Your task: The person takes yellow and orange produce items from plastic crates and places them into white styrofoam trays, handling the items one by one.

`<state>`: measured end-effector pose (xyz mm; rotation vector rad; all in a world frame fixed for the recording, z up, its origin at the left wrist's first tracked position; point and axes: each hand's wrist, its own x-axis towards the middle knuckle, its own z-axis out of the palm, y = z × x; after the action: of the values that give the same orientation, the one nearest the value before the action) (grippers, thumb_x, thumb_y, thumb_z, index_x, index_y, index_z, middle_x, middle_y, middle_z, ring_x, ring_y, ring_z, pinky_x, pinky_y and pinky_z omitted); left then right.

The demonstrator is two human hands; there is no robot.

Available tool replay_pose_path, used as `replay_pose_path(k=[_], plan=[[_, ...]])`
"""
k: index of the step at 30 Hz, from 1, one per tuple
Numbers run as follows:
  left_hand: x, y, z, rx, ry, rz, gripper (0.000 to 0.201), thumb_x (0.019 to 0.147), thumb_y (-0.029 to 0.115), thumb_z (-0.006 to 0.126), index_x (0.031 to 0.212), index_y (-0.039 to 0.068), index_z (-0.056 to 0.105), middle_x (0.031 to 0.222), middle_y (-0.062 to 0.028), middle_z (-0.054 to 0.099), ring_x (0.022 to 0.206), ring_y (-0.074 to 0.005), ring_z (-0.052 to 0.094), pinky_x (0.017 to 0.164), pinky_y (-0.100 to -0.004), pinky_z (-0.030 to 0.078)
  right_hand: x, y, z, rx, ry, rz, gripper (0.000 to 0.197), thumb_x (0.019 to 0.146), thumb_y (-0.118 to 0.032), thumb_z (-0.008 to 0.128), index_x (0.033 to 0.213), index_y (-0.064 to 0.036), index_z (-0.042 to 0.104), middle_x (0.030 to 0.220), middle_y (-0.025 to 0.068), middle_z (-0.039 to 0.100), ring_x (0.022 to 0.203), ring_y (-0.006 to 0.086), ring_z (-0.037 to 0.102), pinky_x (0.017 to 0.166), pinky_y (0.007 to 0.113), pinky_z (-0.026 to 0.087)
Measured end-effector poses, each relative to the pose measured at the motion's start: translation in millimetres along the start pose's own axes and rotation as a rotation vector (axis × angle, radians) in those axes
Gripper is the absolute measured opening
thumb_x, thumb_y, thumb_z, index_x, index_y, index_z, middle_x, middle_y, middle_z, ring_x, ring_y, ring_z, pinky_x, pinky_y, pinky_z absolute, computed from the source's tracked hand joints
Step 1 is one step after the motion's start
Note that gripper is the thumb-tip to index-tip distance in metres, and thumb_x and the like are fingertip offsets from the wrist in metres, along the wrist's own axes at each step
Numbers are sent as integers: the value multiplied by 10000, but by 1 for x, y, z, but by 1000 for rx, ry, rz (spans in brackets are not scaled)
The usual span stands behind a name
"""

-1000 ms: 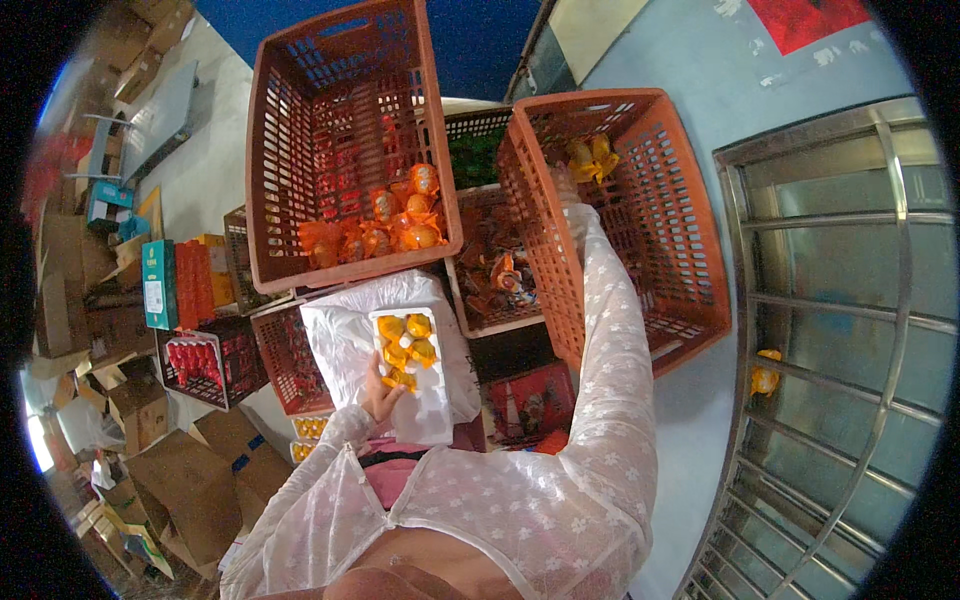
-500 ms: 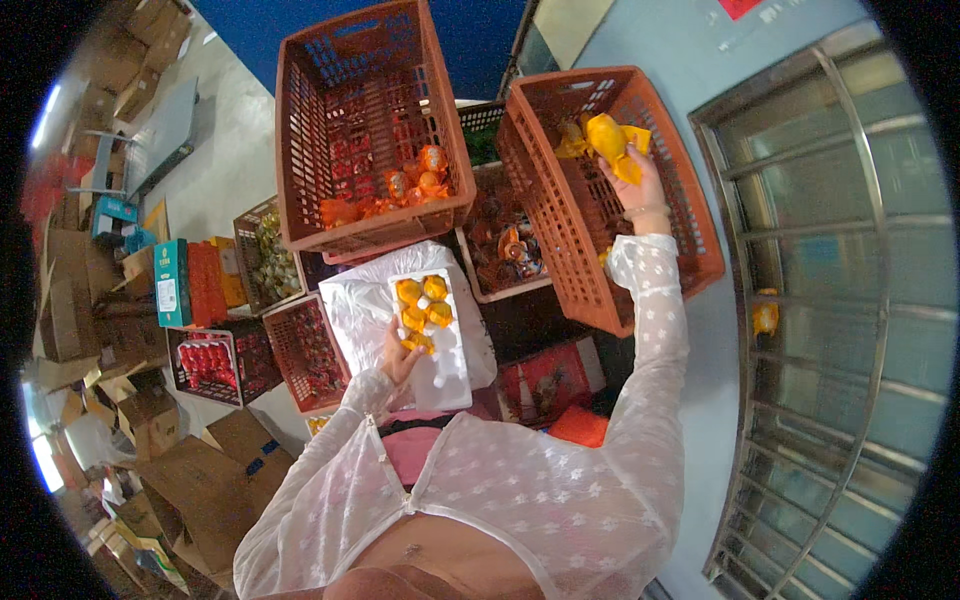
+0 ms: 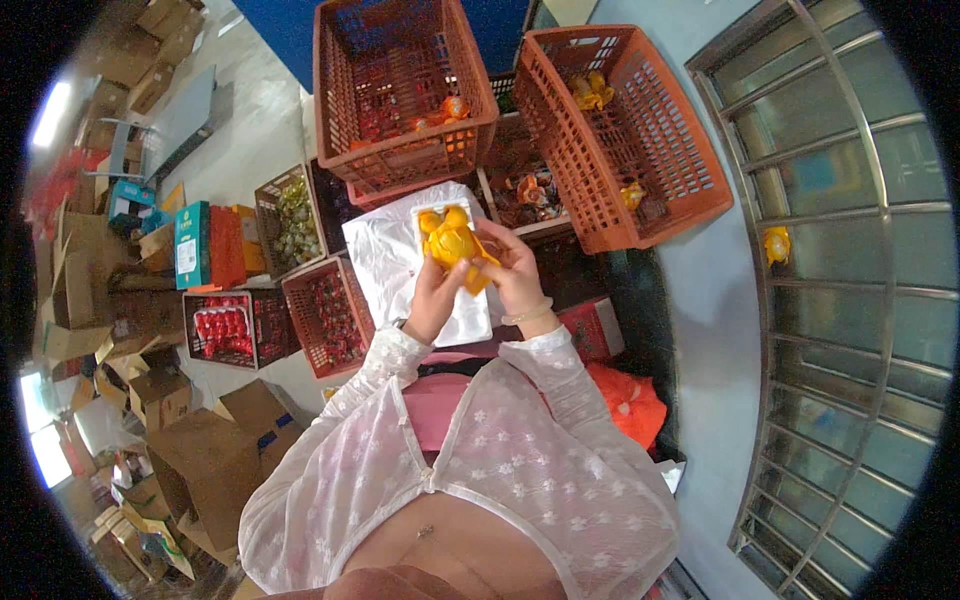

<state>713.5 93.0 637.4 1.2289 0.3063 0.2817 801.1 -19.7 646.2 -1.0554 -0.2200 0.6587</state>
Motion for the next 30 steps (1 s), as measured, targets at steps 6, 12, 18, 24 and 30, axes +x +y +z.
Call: replay_pose_path(k=[6,12,18,24,30], plan=[[-23,17,-30,479,-18,110,478,829,114,658,1257,36,460,1108,-140,558,985,-250,589,828,-325,469,-19,-31,13,-675,-245,-78,693,710,-94,749,1338,-133,457,1154,33,506,1035,150,518,855,322,458],[-32,-18,-52,665,-170,-43,509,721,196,759,1163,41,562,974,-143,618,891,-314,619,792,-356,487,-20,4,-7,-929,-461,-114,457,702,-96,760,1120,-81,577,1093,81,551,966,212,580,788,293,487],[-26,-55,-76,844,-1,-86,841,690,269,800,1339,-20,350,1172,-232,518,1079,-346,535,918,-386,446,0,59,-50,-1012,-40,-51,362,685,-174,775,976,-58,593,900,102,650,831,233,634,720,327,495],[-43,-115,-107,1082,53,-191,1088,662,340,809,1426,-21,123,1286,-295,389,1134,-421,470,969,-424,403,10,102,-44,-1483,-62,-140,393,685,-184,750,1012,-75,563,918,139,609,827,341,611,718,420,496],[-40,-128,-103,987,-154,-423,1130,679,327,791,1452,18,26,1269,-291,411,1144,-429,471,947,-440,421,14,121,-24,-1774,-149,-236,264,738,-130,665,996,-99,622,1101,144,488,754,325,619,655,426,521]])
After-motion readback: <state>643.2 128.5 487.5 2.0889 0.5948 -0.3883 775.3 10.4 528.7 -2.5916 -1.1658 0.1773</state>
